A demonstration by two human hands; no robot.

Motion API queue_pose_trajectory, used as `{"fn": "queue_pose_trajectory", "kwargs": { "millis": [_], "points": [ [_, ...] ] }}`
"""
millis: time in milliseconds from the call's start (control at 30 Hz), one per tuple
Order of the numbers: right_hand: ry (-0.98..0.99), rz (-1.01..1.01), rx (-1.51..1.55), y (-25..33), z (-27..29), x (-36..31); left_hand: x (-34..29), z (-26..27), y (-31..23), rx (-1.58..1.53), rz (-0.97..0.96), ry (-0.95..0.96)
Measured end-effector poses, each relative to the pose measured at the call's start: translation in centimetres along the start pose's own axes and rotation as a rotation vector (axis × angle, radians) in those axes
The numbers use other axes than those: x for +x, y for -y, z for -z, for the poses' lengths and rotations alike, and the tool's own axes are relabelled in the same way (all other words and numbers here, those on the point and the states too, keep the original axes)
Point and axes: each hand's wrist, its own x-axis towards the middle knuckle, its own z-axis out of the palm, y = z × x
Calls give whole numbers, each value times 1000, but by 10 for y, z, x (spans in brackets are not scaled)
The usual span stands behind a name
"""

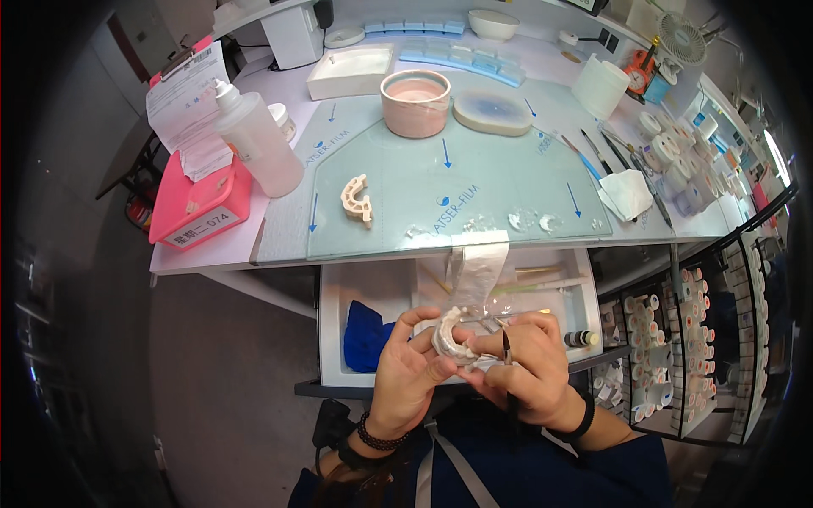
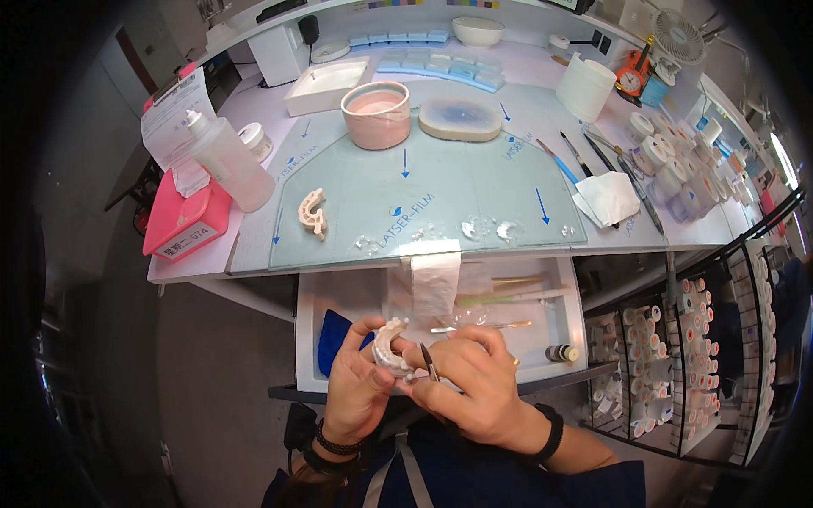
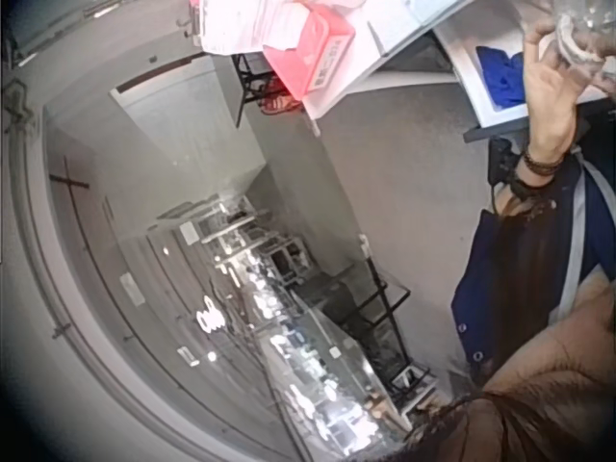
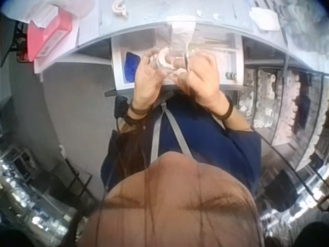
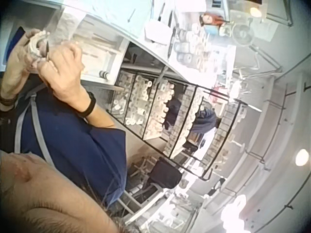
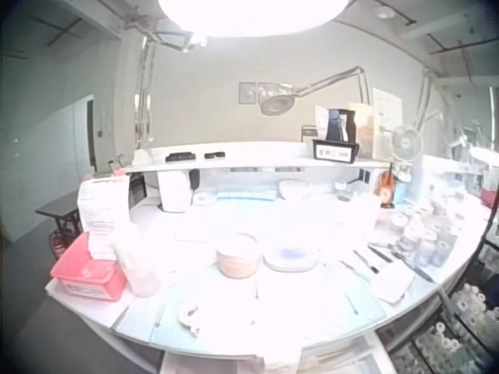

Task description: Applying and carving ceramic material on a dental bridge model.

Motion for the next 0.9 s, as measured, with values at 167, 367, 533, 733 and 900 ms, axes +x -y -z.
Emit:
{"fn": "queue_pose_trajectory", "kwargs": {
  "millis": [167, 367, 533, 733, 900],
  "points": [
    [28, -228, 266, -6, 19, 3, -5, 19, -6, -56, 85, 68],
    [102, -702, 905, -6, 13, -2, -4, 24, -7, -237, 303, 241],
    [111, -785, 1053, -6, 8, -5, 0, 25, -6, -202, 309, 195],
    [57, -801, 892, -9, 12, -7, -4, 11, -9, 112, 94, 62],
    [140, -755, 835, -14, 12, -9, -3, 10, -6, 203, 16, -16]
  ]
}}
